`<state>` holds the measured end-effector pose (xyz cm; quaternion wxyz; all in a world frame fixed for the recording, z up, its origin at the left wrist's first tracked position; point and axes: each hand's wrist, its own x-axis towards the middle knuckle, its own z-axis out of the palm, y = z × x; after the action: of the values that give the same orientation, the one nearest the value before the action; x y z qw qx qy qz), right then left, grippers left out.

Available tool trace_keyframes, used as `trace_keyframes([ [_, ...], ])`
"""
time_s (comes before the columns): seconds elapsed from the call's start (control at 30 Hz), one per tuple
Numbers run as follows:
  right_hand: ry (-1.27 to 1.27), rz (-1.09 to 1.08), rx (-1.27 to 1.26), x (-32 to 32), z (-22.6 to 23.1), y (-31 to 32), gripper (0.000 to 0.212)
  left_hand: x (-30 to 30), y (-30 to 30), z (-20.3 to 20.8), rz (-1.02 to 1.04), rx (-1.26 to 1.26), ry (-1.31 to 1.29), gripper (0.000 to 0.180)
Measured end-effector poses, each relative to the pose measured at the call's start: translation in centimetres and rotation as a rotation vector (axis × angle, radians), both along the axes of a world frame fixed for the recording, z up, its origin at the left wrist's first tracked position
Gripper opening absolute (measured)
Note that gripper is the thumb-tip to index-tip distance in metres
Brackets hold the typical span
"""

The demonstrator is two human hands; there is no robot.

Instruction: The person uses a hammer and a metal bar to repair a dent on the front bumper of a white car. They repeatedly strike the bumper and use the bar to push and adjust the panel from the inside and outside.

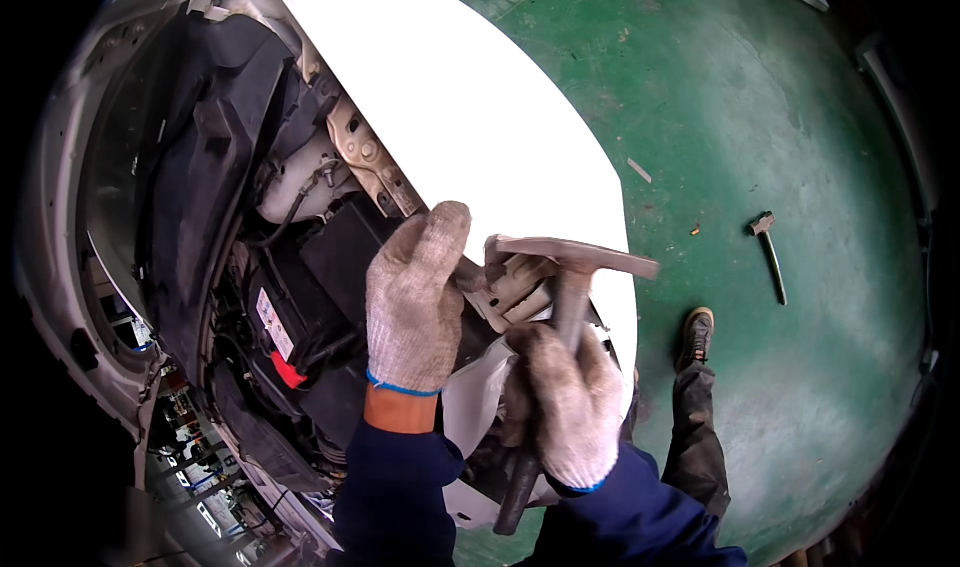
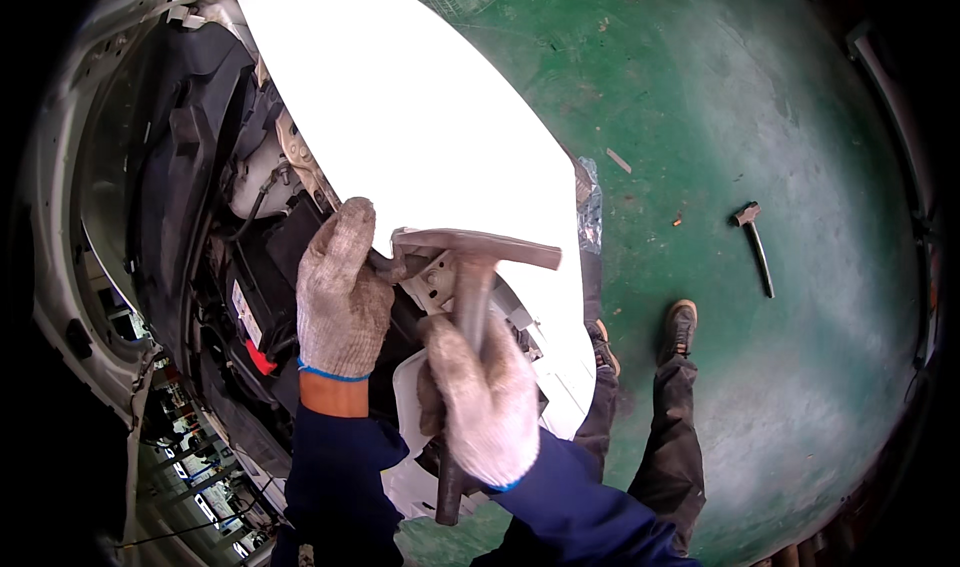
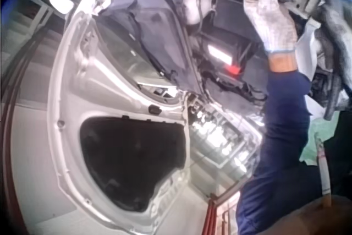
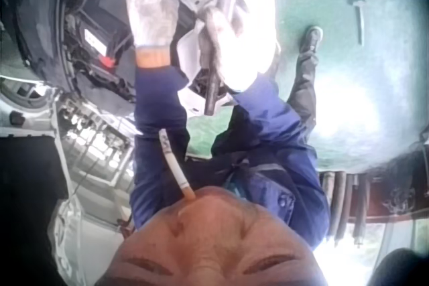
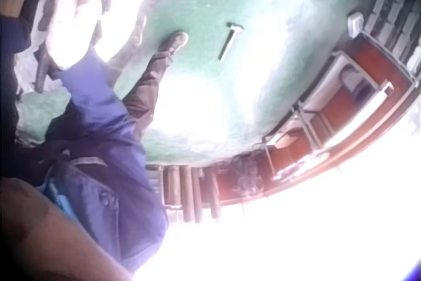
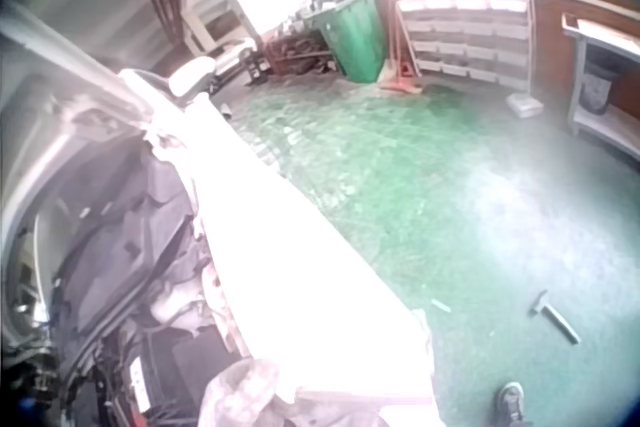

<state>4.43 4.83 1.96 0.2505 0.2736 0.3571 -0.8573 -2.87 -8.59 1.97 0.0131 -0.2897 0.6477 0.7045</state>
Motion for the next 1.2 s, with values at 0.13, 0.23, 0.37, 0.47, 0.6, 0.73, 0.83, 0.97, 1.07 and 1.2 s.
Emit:
trace_keyframes([
  [0.13,0.015,-0.233,0.04,0.0,0.0,0.0,0.036,0.1,-0.2,0.0,-0.033,-0.017,0.016,0.038],
  [0.23,0.018,0.102,-0.098,-0.1,-0.1,-0.2,0.035,0.2,-0.1,-0.1,-0.064,-0.035,0.038,0.037],
  [0.37,-0.052,-0.156,0.029,-0.2,-0.3,-0.2,0.034,0.0,0.1,-0.2,0.009,0.0,0.026,0.036],
  [0.47,0.052,0.001,0.038,-0.2,-0.4,0.1,0.033,0.0,0.1,-0.3,0.012,0.018,0.038,0.037],
  [0.6,-0.039,0.026,-0.059,0.0,-0.5,0.2,0.025,-0.1,0.0,-0.4,-0.001,0.059,0.042,0.037],
  [0.73,0.025,-0.118,-0.068,0.2,-0.6,0.2,0.032,0.0,-0.1,-0.6,0.001,0.007,0.062,0.038],
  [0.83,-0.042,0.071,-0.095,0.0,-0.7,0.3,0.034,0.0,-0.1,-0.6,-0.004,0.06,0.046,0.037],
  [0.97,-0.017,-0.076,-0.078,-0.1,-0.7,0.6,0.033,0.1,0.0,-0.6,-0.007,0.08,0.022,0.035],
  [1.07,0.066,0.145,0.001,0.3,-0.8,1.1,0.032,0.5,0.3,-0.7,0.02,0.125,0.017,0.033],
  [1.2,0.064,0.051,0.064,1.8,-1.4,4.3,0.035,2.3,0.8,-1.0,-0.008,0.187,0.051,0.023],
])
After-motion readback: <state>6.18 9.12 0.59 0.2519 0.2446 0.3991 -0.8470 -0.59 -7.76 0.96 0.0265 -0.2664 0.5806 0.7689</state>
